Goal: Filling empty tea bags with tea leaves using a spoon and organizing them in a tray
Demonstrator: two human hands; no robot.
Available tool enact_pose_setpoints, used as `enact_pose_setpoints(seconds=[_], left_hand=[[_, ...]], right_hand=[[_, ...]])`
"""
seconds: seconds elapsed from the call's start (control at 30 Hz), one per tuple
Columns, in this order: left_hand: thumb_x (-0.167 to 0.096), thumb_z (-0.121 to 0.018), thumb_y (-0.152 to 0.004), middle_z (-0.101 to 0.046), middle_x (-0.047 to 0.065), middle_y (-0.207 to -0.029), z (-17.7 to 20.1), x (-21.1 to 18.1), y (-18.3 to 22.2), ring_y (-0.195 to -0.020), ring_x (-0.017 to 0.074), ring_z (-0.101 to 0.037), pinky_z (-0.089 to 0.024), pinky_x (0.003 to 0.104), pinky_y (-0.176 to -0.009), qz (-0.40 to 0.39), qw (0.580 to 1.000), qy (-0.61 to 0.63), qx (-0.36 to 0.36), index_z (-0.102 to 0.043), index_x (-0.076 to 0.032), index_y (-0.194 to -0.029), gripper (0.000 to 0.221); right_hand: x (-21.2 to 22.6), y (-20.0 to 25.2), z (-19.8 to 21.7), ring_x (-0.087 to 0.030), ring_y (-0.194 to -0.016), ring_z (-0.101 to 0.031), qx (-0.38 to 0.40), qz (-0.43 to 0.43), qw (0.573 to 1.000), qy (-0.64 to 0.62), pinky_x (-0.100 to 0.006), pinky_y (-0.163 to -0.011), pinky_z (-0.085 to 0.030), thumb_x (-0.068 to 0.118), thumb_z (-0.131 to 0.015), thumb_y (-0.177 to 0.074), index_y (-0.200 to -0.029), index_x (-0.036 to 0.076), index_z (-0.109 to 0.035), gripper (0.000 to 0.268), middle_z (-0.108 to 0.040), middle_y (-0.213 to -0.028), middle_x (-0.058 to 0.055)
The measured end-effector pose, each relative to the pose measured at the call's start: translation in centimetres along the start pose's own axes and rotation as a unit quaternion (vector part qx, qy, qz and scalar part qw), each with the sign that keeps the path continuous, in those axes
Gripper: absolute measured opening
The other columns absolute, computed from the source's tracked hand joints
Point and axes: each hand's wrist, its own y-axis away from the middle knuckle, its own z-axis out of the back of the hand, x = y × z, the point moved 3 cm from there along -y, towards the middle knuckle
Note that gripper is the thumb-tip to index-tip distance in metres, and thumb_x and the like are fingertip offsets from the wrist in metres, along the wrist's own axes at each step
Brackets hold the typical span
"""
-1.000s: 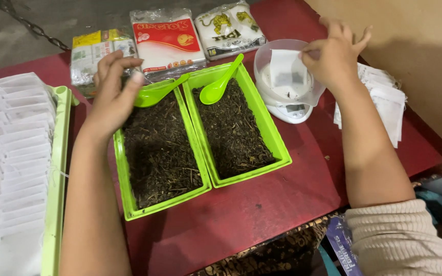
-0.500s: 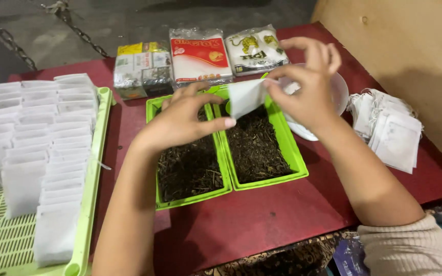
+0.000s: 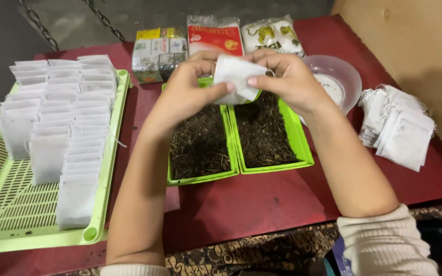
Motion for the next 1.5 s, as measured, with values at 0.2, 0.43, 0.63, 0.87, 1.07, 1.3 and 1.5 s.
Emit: enact_pose_setpoints(seconds=[0.2,0.43,0.63,0.87,1.07,1.3,1.5], left_hand=[[-0.027,-0.075,-0.084,-0.065,0.006,-0.123,0.2,1.0,0.1,-0.115,0.0202,-0.061,-0.047,0.036,-0.101,-0.039,0.994,-0.031,-0.095,-0.07,-0.01,-0.1,0.024],[-0.035,-0.064,-0.083,-0.043,0.008,-0.149,-0.9,-3.6,5.6,-0.142,0.0321,-0.037,-0.02,0.064,-0.114,0.097,0.936,-0.206,-0.267,-0.059,-0.023,-0.113,0.033],[-0.045,-0.06,-0.081,-0.033,0.019,-0.16,-1.9,-1.3,8.7,-0.143,0.0425,-0.032,-0.012,0.087,-0.101,0.077,0.903,-0.353,-0.231,-0.043,-0.013,-0.147,0.074],[-0.045,-0.059,-0.091,-0.073,0.0,-0.121,3.9,-0.4,12.1,-0.112,0.0134,-0.068,-0.052,0.03,-0.096,0.12,0.965,0.061,-0.227,-0.069,-0.017,-0.124,0.044],[-0.024,-0.059,-0.105,-0.046,0.024,-0.153,5.3,0.0,15.9,-0.143,0.0338,-0.042,-0.032,0.058,-0.119,-0.01,0.973,0.114,-0.201,-0.041,-0.003,-0.154,0.056],[-0.019,-0.082,-0.089,-0.064,0.017,-0.111,11.6,2.3,19.8,-0.115,0.0393,-0.063,-0.045,0.05,-0.105,-0.05,0.969,-0.122,-0.211,-0.076,-0.003,-0.107,0.025],[-0.014,-0.078,-0.089,-0.064,0.025,-0.122,16.7,1.5,25.0,-0.121,0.0458,-0.059,-0.04,0.056,-0.108,0.012,0.969,-0.163,-0.186,-0.075,0.001,-0.101,0.019]], right_hand=[[2.7,1.0,-0.6,-0.018,-0.115,-0.061,-0.045,0.074,0.985,0.147,-0.034,-0.105,-0.046,0.014,-0.08,-0.089,-0.09,0.01,-0.072,0.009,-0.063,-0.118,-0.005],[4.3,0.4,-4.1,-0.027,-0.12,-0.071,-0.091,0.147,0.975,0.138,-0.033,-0.106,-0.054,0.005,-0.081,-0.092,-0.086,0.007,-0.073,0.01,-0.06,-0.113,-0.008],[8.3,1.8,-10.0,-0.021,-0.113,-0.058,-0.056,0.142,0.971,0.185,-0.035,-0.101,-0.047,0.009,-0.081,-0.086,-0.084,0.004,-0.075,0.009,-0.06,-0.119,-0.007],[7.7,1.9,-13.3,-0.027,-0.137,-0.044,-0.02,0.177,0.971,0.158,-0.044,-0.121,-0.033,0.017,-0.071,-0.095,-0.129,0.011,-0.065,0.035,-0.045,-0.133,-0.012],[4.1,0.6,-18.5,-0.017,-0.111,-0.061,0.022,0.043,0.998,-0.037,-0.033,-0.099,-0.05,0.015,-0.082,-0.085,-0.122,0.007,-0.067,0.041,-0.062,-0.121,-0.007],[3.1,0.3,-22.4,-0.01,-0.11,-0.056,0.027,0.05,0.997,-0.042,-0.03,-0.101,-0.046,0.022,-0.077,-0.092,-0.099,0.007,-0.075,0.017,-0.062,-0.111,-0.003],[3.0,-2.6,-26.8,-0.031,-0.114,-0.06,0.114,0.103,0.987,0.038,-0.049,-0.102,-0.045,0.021,-0.081,-0.089,-0.103,0.0,-0.076,0.026,-0.061,-0.113,-0.014]])
